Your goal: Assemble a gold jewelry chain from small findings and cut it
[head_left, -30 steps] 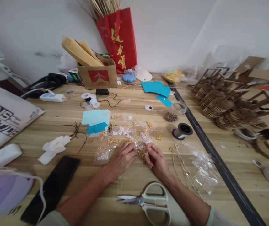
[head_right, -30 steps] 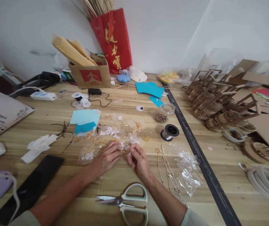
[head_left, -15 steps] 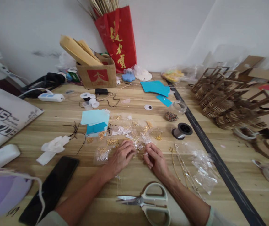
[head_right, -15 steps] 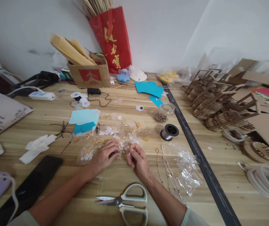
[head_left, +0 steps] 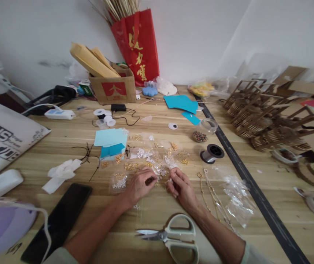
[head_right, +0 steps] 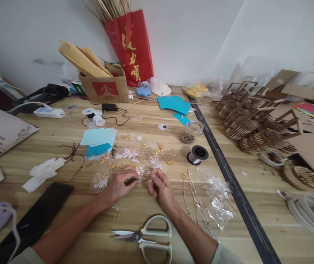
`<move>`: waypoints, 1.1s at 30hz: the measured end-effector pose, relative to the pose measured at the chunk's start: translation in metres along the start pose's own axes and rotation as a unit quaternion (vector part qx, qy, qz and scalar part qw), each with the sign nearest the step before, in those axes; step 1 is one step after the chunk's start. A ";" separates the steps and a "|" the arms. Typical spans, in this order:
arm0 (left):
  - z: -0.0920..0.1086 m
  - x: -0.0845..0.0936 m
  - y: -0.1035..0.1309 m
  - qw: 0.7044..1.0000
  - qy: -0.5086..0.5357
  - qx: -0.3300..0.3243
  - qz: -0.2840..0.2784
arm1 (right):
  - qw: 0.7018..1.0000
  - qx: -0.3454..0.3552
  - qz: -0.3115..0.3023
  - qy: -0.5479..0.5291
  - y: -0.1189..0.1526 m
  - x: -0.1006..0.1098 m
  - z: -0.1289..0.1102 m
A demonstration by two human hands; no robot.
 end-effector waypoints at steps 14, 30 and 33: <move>-0.009 0.002 -0.001 0.995 0.085 0.044 0.017 | 1.000 0.000 -0.006 0.011 0.000 0.000 0.001; -0.007 0.004 0.002 0.966 0.236 0.105 -0.019 | 0.999 0.003 -0.013 0.035 0.001 -0.001 0.002; -0.010 0.002 0.003 0.962 0.237 0.133 -0.030 | 0.999 0.003 -0.019 0.047 0.002 -0.001 0.003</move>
Point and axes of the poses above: each hand's wrist, its own y-axis away from the middle knuckle, its own x-axis out of the back of the hand, z = x × y, the point moved 7 cm from there along -y, towards the middle knuckle, and after that the axes turned 7 degrees about -y, right-handed, at the moved point
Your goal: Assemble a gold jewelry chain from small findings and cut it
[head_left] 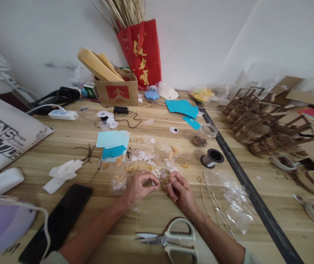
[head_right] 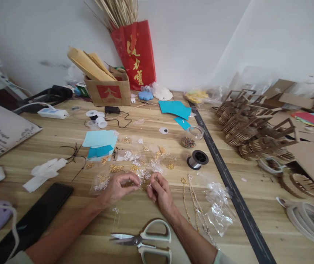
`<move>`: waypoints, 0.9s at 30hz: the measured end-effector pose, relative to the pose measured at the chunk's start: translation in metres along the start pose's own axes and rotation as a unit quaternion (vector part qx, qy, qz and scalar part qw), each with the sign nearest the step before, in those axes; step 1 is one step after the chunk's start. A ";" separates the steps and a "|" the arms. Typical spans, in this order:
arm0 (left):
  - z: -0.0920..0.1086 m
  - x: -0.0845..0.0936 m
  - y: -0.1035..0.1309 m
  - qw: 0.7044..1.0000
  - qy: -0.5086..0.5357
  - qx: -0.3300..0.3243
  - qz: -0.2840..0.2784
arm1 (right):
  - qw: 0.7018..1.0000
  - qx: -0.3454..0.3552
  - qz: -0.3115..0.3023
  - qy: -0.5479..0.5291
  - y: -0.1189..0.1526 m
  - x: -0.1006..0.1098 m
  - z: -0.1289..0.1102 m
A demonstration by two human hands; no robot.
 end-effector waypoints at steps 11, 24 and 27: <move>-0.006 -0.003 0.002 0.990 0.130 0.056 -0.027 | 0.999 -0.006 -0.011 0.036 0.002 -0.001 0.003; -0.006 -0.008 0.003 0.989 0.116 0.055 -0.074 | 0.999 -0.009 -0.010 0.049 0.002 0.000 0.003; -0.008 -0.006 0.003 0.989 0.114 0.066 -0.065 | 0.998 -0.009 -0.015 0.057 0.003 -0.001 0.003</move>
Point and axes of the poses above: each hand's wrist, its own y-axis away from the middle knuckle, its own x-axis out of the back of the hand, z = x × y, the point moved 7 cm from there along -y, towards the middle knuckle, and after that the axes turned 7 degrees about -y, right-handed, at the moved point
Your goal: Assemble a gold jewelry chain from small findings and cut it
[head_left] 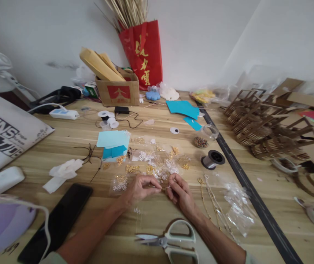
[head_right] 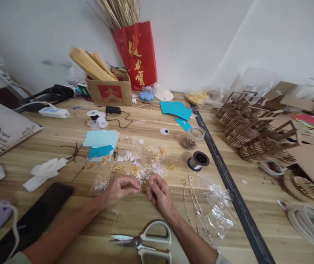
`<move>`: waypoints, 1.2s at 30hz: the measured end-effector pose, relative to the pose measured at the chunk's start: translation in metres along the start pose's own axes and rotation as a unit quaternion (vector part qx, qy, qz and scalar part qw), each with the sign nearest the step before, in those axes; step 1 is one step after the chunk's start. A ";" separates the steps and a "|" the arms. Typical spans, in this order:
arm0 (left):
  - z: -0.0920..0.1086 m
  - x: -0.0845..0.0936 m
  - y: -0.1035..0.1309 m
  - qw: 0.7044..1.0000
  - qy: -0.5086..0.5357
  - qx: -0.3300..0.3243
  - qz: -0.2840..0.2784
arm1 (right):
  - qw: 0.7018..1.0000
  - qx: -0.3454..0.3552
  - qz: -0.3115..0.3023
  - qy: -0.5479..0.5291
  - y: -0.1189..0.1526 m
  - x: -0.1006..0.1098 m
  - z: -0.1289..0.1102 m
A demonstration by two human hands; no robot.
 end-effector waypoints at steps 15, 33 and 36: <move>-0.015 0.009 -0.002 0.992 0.072 0.086 0.054 | 0.983 0.041 -0.093 0.155 0.008 -0.020 -0.009; -0.013 0.009 -0.003 0.992 0.076 0.086 0.055 | 0.982 0.030 -0.096 0.158 0.010 -0.019 -0.007; -0.013 0.010 -0.003 0.993 0.072 0.082 0.053 | 0.983 0.031 -0.094 0.155 0.010 -0.019 -0.008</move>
Point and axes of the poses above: each hand's wrist, its own y-axis away from the middle knuckle, its own x-axis out of the back of the hand, z = x × y, the point moved 7 cm from there along -y, towards the middle knuckle, and after that the axes turned 7 degrees about -y, right-handed, at the moved point
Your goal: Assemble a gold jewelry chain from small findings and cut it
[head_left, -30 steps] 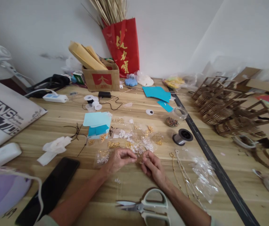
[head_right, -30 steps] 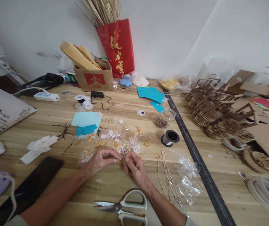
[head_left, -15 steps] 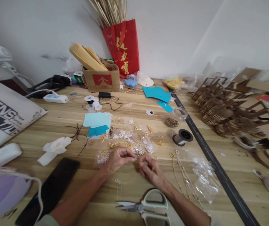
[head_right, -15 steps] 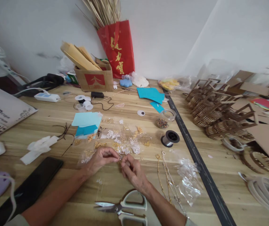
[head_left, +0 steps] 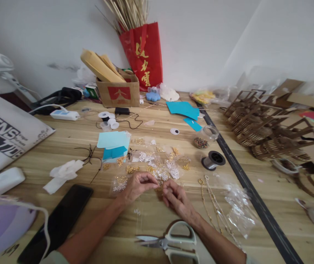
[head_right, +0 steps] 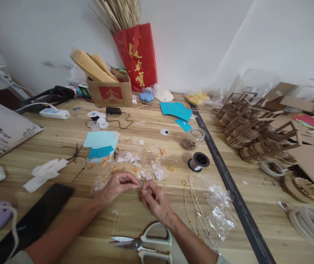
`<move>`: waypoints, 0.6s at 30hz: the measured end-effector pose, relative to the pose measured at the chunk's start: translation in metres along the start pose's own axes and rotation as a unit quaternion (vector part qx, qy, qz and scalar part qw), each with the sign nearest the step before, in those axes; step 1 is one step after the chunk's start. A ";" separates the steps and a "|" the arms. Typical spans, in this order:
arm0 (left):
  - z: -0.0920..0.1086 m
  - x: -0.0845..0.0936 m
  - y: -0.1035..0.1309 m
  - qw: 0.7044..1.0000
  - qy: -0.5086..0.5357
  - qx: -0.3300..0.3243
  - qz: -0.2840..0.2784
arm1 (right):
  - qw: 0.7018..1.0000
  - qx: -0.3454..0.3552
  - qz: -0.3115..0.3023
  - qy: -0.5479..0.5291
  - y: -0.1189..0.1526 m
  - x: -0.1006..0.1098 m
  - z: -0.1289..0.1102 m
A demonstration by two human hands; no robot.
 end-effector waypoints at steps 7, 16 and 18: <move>0.002 0.000 0.001 1.000 -0.002 -0.003 0.002 | 1.000 -0.010 0.004 -0.006 -0.001 0.000 0.000; 0.000 0.000 0.000 1.000 0.001 0.002 0.002 | 1.000 -0.001 -0.001 0.008 0.000 -0.001 -0.002; -0.001 -0.001 0.000 1.000 0.000 0.004 0.000 | 1.000 -0.001 -0.001 0.007 0.000 -0.001 -0.003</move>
Point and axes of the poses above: each hand's wrist, its own y-axis away from the middle knuckle, its own x-axis out of the back of the hand, z = x × y, the point moved 7 cm from there along -y, towards the middle knuckle, and after that the axes turned 7 degrees about -y, right-handed, at the moved point
